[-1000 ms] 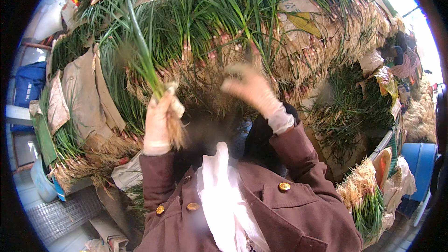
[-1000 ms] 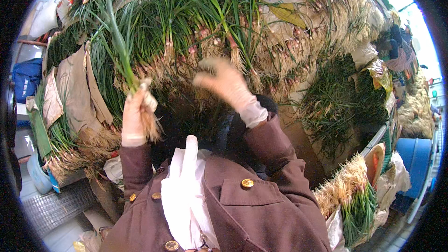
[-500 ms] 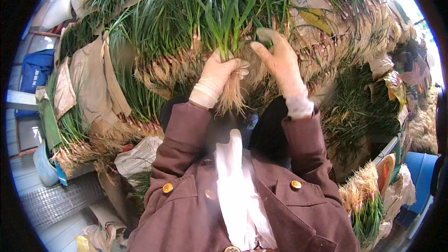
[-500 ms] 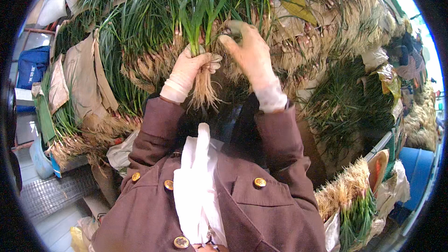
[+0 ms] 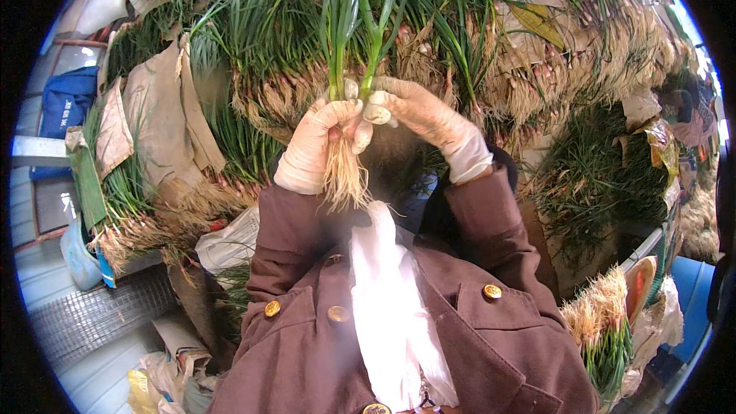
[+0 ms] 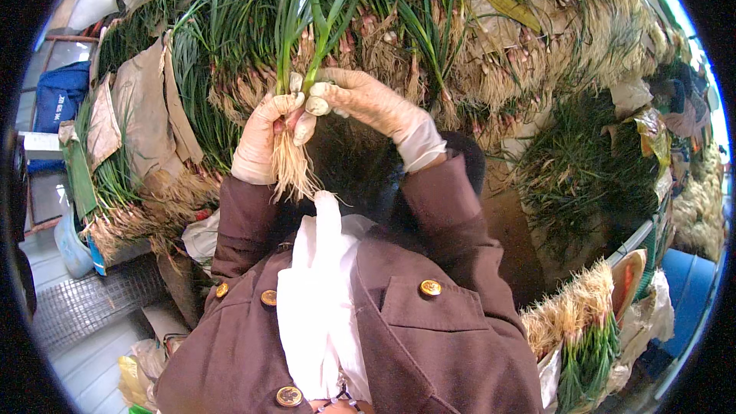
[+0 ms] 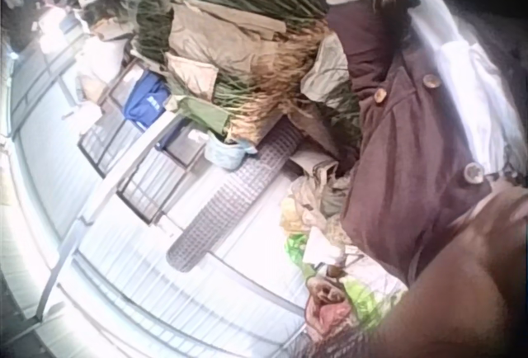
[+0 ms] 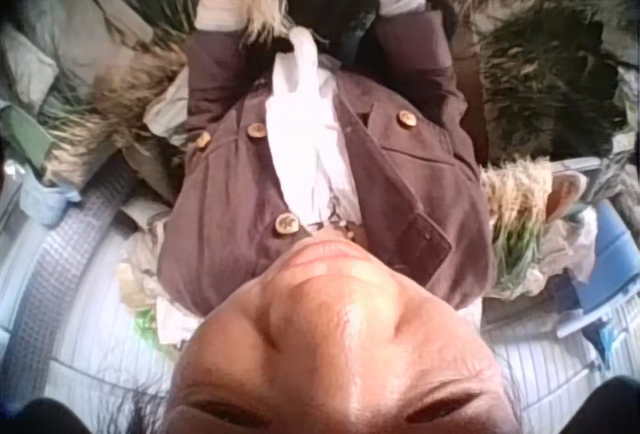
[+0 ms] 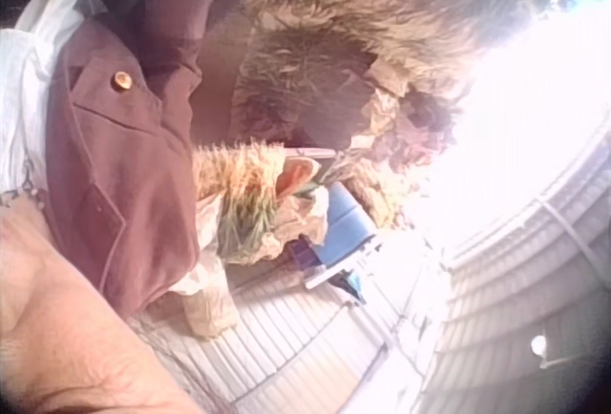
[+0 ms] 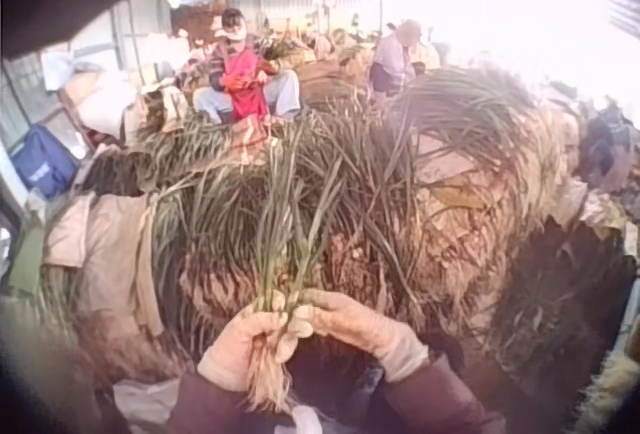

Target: The person sits on the floor and cleans bundles of green onions by hand, removing roots and outer layers. The cleaned onions are placed into a pile on the floor.

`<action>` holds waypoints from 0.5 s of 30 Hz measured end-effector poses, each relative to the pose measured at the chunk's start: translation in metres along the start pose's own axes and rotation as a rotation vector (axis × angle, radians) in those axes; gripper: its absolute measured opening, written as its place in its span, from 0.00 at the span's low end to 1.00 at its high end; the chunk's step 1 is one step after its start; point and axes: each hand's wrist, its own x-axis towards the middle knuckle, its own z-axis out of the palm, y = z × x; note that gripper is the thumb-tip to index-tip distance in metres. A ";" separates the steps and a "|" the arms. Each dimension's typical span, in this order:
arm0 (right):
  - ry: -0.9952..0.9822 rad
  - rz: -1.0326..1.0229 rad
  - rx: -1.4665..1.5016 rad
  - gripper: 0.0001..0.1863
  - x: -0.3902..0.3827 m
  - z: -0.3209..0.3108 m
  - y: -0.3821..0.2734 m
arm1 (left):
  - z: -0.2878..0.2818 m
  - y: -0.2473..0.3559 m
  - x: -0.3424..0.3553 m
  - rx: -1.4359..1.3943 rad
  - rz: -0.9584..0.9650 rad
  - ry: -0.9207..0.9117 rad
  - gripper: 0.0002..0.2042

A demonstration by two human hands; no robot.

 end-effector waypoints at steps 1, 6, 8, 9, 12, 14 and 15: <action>0.132 0.001 -0.178 0.19 0.001 0.004 0.001 | -0.001 0.000 0.000 0.008 0.003 0.013 0.10; 0.440 -0.105 -0.855 0.15 0.004 0.023 0.011 | -0.018 0.003 -0.009 -0.005 -0.031 0.032 0.07; 0.604 -0.258 -0.944 0.15 0.001 0.032 0.018 | -0.016 0.000 -0.010 0.027 0.019 0.073 0.05; 0.896 -0.245 -0.966 0.14 0.001 0.025 0.029 | -0.012 0.000 -0.013 0.064 0.058 0.066 0.05; 0.281 0.304 -1.029 0.23 -0.021 -0.001 0.013 | -0.003 0.002 -0.027 0.122 0.061 0.167 0.04; -0.098 0.288 -1.041 0.31 -0.028 0.011 0.008 | -0.007 0.001 -0.024 0.149 0.049 0.163 0.05; 0.099 0.273 -0.991 0.31 -0.022 0.015 0.000 | -0.008 -0.001 -0.020 0.161 0.045 0.154 0.05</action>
